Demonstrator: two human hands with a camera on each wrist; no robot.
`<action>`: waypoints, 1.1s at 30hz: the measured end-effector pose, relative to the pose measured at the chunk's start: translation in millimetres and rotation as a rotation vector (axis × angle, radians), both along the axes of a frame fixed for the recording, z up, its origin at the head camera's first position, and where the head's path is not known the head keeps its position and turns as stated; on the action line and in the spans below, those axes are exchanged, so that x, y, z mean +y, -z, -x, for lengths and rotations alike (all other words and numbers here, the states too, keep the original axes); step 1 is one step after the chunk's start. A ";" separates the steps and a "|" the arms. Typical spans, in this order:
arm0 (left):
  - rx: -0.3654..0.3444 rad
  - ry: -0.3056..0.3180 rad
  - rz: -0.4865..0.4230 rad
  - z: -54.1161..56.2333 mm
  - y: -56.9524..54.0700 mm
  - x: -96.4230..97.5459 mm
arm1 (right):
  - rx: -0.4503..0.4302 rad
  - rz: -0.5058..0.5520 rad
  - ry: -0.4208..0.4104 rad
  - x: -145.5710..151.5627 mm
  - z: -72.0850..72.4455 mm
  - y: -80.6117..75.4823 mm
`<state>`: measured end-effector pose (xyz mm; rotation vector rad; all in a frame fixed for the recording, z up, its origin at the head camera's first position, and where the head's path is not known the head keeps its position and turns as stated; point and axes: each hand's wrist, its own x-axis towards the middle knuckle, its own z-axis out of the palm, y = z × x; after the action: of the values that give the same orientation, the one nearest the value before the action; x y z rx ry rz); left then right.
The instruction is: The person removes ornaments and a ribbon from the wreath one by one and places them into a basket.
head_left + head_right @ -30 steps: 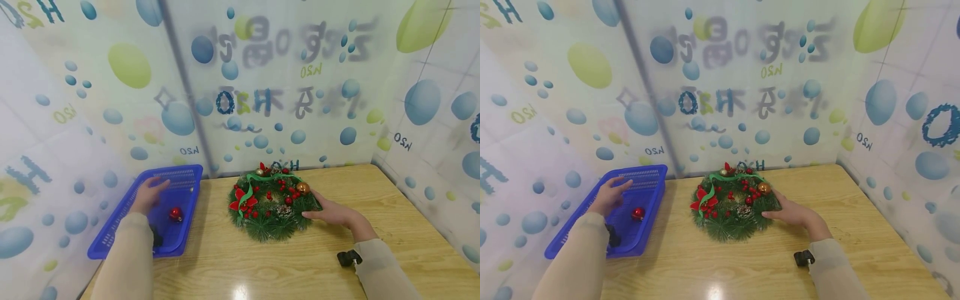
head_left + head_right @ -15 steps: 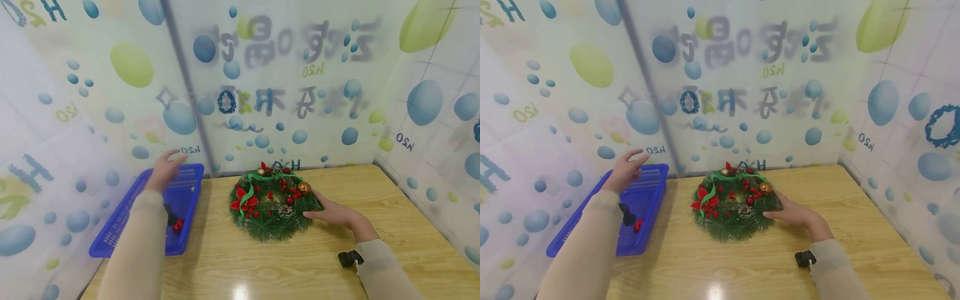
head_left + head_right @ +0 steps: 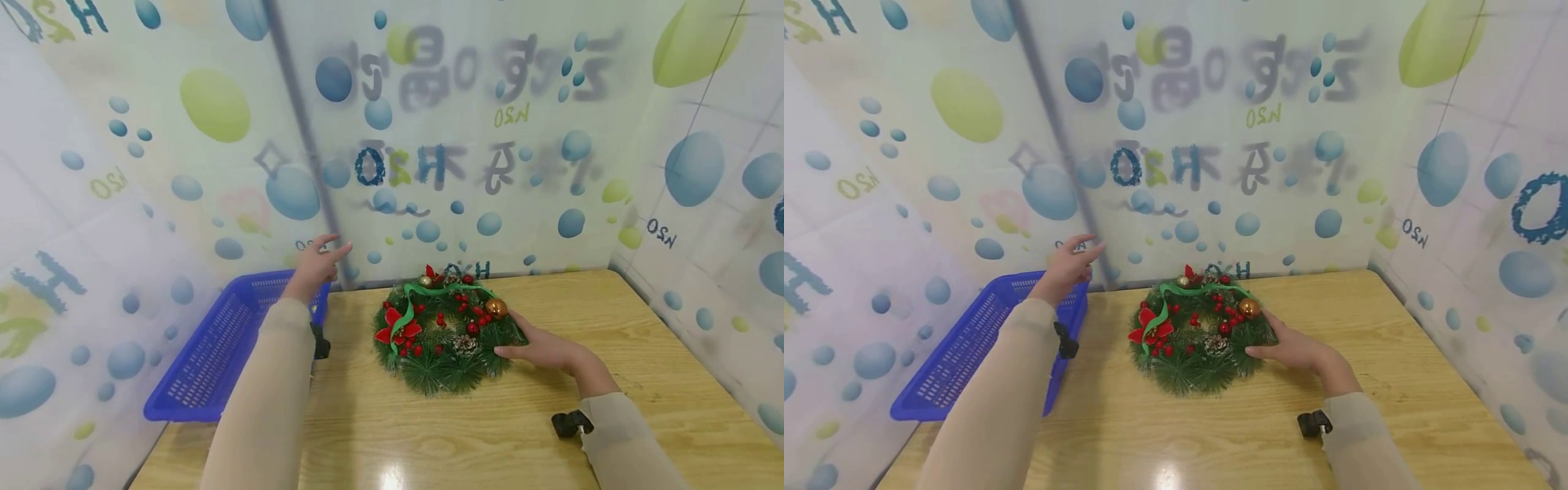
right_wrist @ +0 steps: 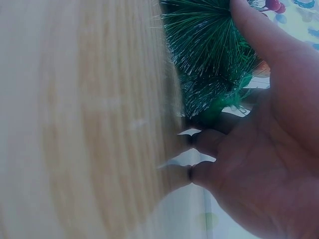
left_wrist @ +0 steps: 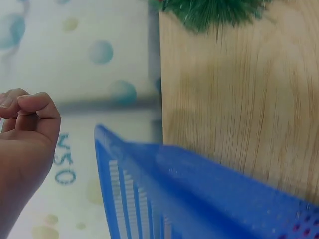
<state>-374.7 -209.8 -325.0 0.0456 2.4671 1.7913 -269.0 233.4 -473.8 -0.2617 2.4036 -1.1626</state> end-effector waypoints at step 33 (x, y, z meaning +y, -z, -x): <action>0.111 0.103 -0.144 19.4 45.2 122.4 | -0.012 0.016 0.003 0.7 1.5 2.6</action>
<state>-394.2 -87.5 -370.2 0.2842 2.3534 1.9689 -270.5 234.2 -476.4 -0.2548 2.3861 -1.1816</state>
